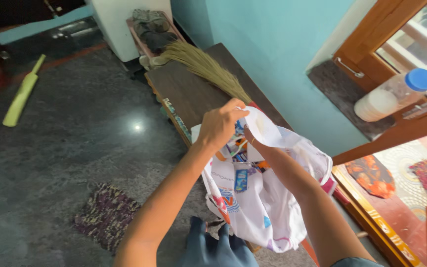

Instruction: The person unpacks supplies from a bag and arranges them into a cabinet, placing detergent sachets, a cloth, toothbrushes in a cup, soap boxes, and a plastic container onto the shelves by hand.

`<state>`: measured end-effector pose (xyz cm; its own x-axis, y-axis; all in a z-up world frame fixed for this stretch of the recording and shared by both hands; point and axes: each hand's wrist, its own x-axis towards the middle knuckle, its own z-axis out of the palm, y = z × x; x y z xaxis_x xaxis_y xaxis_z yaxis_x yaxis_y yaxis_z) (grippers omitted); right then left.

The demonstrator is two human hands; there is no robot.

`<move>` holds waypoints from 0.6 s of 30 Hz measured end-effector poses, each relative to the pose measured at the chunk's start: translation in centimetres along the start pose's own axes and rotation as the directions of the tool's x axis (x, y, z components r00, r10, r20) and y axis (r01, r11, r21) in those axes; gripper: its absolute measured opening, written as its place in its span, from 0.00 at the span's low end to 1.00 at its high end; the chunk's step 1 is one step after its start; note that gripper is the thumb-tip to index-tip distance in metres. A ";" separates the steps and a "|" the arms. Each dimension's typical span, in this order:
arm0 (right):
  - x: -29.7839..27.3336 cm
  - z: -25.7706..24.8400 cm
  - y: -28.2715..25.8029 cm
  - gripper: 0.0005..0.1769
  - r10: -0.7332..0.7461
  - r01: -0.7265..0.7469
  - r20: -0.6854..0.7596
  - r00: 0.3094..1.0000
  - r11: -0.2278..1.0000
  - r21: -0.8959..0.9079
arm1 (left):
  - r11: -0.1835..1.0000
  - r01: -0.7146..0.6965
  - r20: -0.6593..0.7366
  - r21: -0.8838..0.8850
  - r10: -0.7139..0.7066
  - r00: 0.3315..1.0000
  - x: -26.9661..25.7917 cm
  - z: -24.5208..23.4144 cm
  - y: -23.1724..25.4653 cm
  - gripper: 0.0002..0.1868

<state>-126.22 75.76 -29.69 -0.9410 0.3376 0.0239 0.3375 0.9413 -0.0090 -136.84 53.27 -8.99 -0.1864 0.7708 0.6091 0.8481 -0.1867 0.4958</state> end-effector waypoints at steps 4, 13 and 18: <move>-0.9 -3.4 1.1 0.18 0.069 -0.086 0.228 0.971 0.994 0.066 | 1.000 0.025 0.000 0.018 -0.025 1.000 0.1 0.3 -0.3 0.15; -9.4 -5.0 5.5 0.14 0.159 -0.503 0.560 0.813 0.677 0.537 | 0.999 0.038 0.053 0.012 -0.038 0.998 -0.4 2.3 0.4 0.18; -11.3 -4.2 4.4 0.14 0.214 -0.395 0.378 0.901 0.767 0.506 | 1.000 0.030 0.036 -0.003 -0.030 0.999 -0.3 2.8 1.2 0.17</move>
